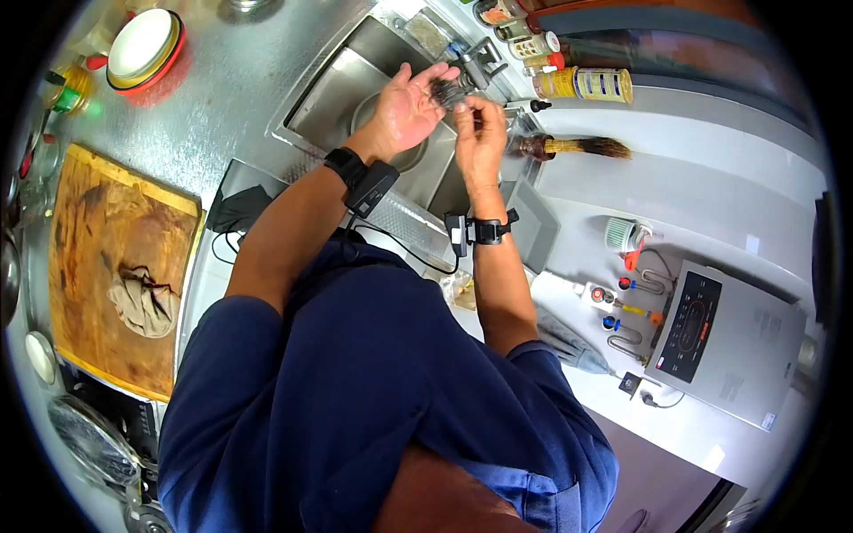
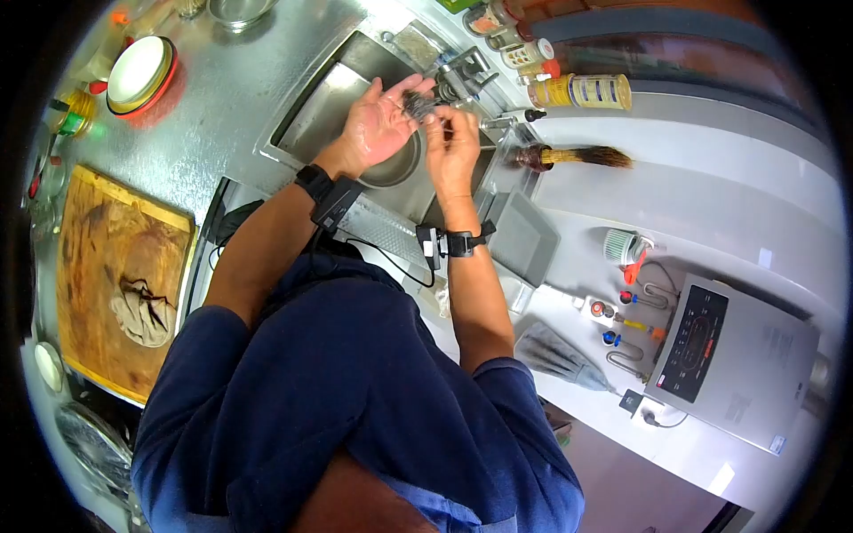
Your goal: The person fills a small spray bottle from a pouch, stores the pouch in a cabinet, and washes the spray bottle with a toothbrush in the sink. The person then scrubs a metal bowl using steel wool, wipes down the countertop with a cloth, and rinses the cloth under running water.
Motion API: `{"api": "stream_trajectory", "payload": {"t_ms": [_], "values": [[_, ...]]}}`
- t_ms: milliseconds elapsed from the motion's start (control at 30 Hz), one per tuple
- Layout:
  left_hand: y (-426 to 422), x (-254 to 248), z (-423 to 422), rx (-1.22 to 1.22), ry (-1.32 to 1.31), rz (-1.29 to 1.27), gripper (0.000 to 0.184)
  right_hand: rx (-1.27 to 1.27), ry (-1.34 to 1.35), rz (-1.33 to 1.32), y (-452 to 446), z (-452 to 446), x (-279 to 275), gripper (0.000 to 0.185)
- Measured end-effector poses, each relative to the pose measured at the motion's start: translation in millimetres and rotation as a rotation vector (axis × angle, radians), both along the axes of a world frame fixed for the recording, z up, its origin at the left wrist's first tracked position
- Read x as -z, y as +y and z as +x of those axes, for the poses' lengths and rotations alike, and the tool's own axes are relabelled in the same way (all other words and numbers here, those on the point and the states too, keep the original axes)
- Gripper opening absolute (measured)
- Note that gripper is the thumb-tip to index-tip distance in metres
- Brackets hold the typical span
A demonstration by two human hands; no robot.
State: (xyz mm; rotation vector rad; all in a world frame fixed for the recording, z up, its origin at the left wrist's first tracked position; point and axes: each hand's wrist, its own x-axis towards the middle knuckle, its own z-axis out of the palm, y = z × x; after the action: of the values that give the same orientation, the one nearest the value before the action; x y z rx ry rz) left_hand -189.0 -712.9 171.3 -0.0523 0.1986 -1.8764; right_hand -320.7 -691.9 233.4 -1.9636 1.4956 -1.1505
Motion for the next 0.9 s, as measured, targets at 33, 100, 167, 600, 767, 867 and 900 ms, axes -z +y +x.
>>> {"api": "stream_trajectory", "payload": {"t_ms": [33, 100, 167, 600, 767, 867, 900], "values": [[-2.0, 3.6, -1.4, -0.015, -0.002, -0.001, 0.059, -0.041, 0.237, -0.098, 3.9, 1.6, -3.1, 0.011], [-2.6, -1.6, 1.1, -0.006, -0.059, 0.017, 0.054, -0.07, 0.244, -0.081, 7.5, 2.2, -1.6, 0.016], [-1.7, -0.7, -0.8, 0.0, -0.116, 0.038, 0.05, -0.161, 0.359, -0.192, 8.1, -1.8, 1.1, 0.016], [4.9, -18.2, 7.3, -0.042, -0.377, -0.325, 0.047, 0.045, -0.338, 0.458, 4.7, 9.6, -10.1, 0.035], [-2.9, 11.0, -8.8, -0.038, -0.252, -0.313, 0.048, 0.156, -0.512, 0.397, -6.7, 4.6, -9.8, 0.018], [6.4, 9.5, -17.1, -0.028, -0.227, -0.327, 0.047, 0.174, -0.442, 0.385, -11.2, 0.6, -2.0, 0.019], [8.5, 5.3, -24.0, -0.073, -0.371, -0.284, 0.046, 0.166, -0.385, 0.364, -13.1, 0.3, 2.3, 0.019]]}}
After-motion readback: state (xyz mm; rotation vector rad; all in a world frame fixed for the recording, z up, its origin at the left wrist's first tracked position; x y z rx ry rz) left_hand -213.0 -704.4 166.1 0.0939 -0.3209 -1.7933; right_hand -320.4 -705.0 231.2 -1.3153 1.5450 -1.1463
